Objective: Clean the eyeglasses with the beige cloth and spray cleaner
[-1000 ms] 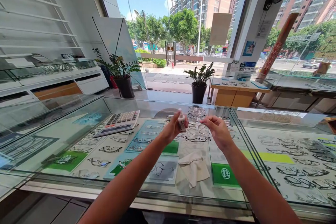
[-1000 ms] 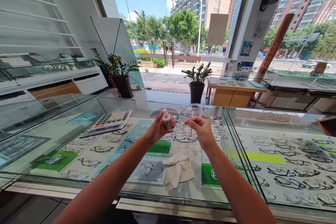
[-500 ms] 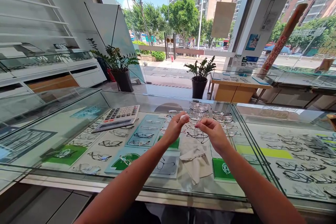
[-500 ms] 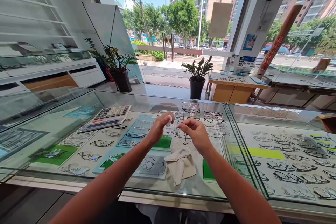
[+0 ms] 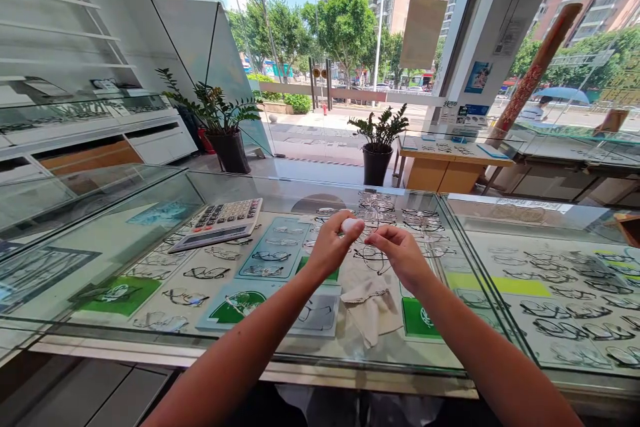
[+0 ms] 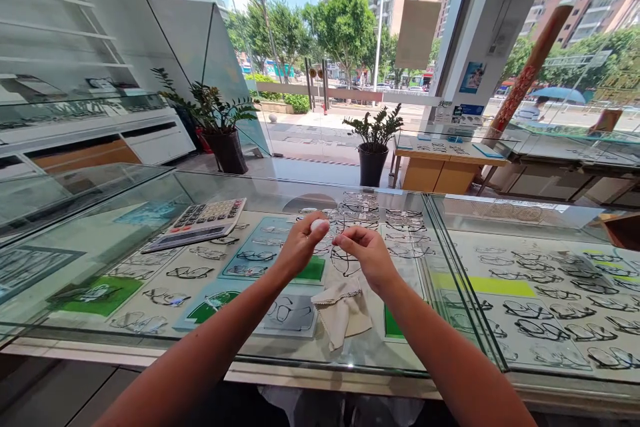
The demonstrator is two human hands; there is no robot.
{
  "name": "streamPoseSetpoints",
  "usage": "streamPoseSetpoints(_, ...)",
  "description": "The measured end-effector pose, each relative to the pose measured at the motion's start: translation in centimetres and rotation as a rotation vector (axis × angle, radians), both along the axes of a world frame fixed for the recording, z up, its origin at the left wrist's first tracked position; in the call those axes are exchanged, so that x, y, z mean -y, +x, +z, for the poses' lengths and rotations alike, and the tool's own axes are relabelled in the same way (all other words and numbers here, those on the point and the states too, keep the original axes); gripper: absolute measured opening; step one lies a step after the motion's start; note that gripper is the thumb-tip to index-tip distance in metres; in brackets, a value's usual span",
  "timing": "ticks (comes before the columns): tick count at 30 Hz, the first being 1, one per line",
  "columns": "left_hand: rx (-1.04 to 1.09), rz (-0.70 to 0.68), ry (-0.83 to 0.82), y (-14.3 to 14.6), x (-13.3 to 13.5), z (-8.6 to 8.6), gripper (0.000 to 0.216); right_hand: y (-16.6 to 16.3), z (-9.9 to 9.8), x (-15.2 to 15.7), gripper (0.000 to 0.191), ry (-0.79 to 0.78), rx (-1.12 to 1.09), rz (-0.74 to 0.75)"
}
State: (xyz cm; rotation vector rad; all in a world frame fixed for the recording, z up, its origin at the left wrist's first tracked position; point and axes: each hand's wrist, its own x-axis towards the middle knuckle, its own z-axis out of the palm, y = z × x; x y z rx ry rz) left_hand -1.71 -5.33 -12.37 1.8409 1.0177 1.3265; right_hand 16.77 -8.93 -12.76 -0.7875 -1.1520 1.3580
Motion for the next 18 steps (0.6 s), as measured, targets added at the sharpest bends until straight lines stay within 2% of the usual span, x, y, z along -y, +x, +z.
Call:
streamPoseSetpoints(10, -0.166, 0.046, 0.219, 0.2, 1.1, 0.7, 0.046, 0.7, 0.7, -0.3, 0.037, -0.136, -0.268, 0.023)
streamPoseSetpoints(18, -0.265, 0.016, 0.207, 0.4, 1.6, 1.1, 0.044, 1.0, 1.0, -0.1, 0.037, -0.131, -0.270, 0.026)
